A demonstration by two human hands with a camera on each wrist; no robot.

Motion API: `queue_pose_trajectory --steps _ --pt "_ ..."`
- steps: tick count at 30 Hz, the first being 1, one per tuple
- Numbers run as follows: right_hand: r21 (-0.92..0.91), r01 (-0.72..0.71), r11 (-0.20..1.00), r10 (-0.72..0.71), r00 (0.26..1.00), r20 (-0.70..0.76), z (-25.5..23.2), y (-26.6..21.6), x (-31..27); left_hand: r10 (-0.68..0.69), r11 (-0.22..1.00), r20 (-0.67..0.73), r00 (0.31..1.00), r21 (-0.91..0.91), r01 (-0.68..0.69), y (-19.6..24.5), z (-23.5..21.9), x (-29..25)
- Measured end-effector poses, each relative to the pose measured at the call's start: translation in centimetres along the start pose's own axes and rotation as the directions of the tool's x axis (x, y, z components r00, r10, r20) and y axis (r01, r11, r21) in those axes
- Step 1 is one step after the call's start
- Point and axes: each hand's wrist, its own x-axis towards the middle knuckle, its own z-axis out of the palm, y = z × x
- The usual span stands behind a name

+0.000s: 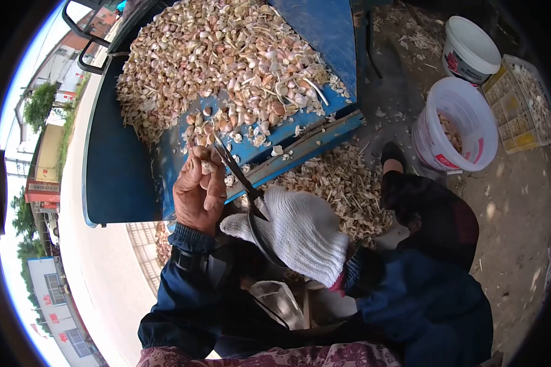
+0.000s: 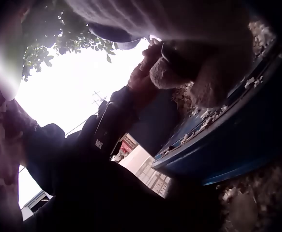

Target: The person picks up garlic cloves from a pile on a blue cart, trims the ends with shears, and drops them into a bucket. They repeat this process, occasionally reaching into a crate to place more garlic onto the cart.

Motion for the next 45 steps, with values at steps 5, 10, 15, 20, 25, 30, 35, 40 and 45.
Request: queue_pose_trajectory --steps 5,10,15,20,25,30,35,40,45 --pt "-0.200 0.068 0.977 -0.064 0.998 0.022 -0.6 -0.1 0.1 0.014 0.996 -0.035 0.999 0.084 -0.011 0.0 0.2 -0.5" --pt "-0.395 0.117 0.911 -0.099 0.993 0.064 -1.1 0.0 0.6 -0.010 0.998 -0.065 0.998 0.054 0.013 0.2 -0.3 -0.9" --pt "-0.513 0.175 0.840 -0.146 0.984 0.097 -1.9 -0.1 0.8 -0.022 1.000 -0.093 0.995 0.020 0.024 -0.2 0.3 -1.5" --pt "-0.492 0.182 0.851 -0.157 0.983 0.093 -2.2 0.0 0.9 -0.005 0.997 -0.074 0.997 0.080 0.011 -0.3 0.4 -1.3" --pt "-0.488 0.175 0.855 -0.131 0.984 0.123 -2.9 0.1 1.2 -0.005 0.994 -0.097 0.995 0.111 0.015 -0.4 0.6 -1.4" --pt "-0.478 0.212 0.852 -0.155 0.976 0.155 -3.3 0.4 1.3 0.010 0.992 -0.135 0.991 0.129 0.008 0.6 0.8 -1.6" --pt "-0.431 0.248 0.867 -0.235 0.968 0.085 -3.2 0.9 1.4 0.009 0.975 -0.110 0.994 0.223 0.015 1.1 1.1 -1.7" --pt "-0.411 0.265 0.872 -0.261 0.963 0.067 -2.9 1.2 1.5 0.016 0.973 -0.090 0.996 0.231 0.005 1.3 1.4 -2.0" --pt "-0.386 0.261 0.885 -0.259 0.964 0.060 -2.7 1.3 1.3 0.062 0.958 -0.089 0.994 0.285 -0.034 1.3 2.5 -2.0"
